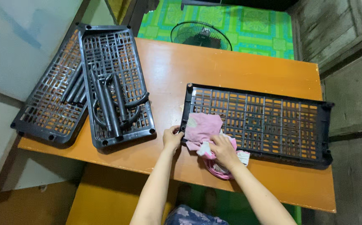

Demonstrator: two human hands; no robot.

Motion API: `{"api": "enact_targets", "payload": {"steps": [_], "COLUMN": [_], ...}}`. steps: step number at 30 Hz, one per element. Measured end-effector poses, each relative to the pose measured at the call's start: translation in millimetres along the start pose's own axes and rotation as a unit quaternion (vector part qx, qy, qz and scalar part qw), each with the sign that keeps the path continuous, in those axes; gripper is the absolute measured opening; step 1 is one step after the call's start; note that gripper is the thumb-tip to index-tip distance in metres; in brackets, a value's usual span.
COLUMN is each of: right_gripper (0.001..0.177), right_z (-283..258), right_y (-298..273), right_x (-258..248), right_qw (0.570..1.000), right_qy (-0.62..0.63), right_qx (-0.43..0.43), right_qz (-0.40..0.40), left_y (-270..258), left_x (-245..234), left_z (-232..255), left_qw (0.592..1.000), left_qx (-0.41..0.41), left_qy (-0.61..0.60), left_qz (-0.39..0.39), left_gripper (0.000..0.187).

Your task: The person wipes a black plastic tray with a cloth, then attaches two curved handles and two straight legs to the tray, assembling it into a small stool or stand.

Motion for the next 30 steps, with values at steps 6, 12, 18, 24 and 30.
{"api": "enact_targets", "payload": {"steps": [6, 12, 18, 24, 30], "right_gripper": [0.037, 0.032, 0.043, 0.046, 0.049], "right_z": [105.3, 168.3, 63.5, 82.6, 222.3], "right_y": [-72.0, -75.5, 10.5, -15.8, -140.0], "right_x": [-41.9, -44.0, 65.9, 55.9, -55.3], "right_qw": [0.925, 0.857, 0.951, 0.985, 0.921], "right_qy": [-0.067, -0.128, 0.054, 0.005, -0.143], "right_qx": [0.373, 0.499, 0.289, 0.168, 0.362], "right_qz": [0.029, -0.033, -0.093, -0.042, 0.024], "left_y": [3.4, -1.7, -14.8, -8.8, 0.9], "left_x": [7.1, 11.4, 14.1, 6.5, 7.5], "left_z": [-1.0, 14.9, 26.0, 28.2, 3.0], "left_qw": [0.996, 0.980, 0.966, 0.963, 0.966], "left_qx": [0.008, -0.009, -0.017, -0.023, 0.001], "left_qy": [-0.037, 0.178, 0.252, 0.260, 0.250], "left_qz": [-0.079, -0.086, -0.050, -0.067, -0.066], "left_gripper": [0.064, 0.078, 0.072, 0.074, 0.073]}}
Point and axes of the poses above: each hand's wrist, its own y-axis towards the middle knuckle, its own x-axis out of the palm, z = x × y, the point moved 6 cm from there along y, towards the middle knuckle, and after that the axes turned 8 degrees about -y, right-handed, at the moved point
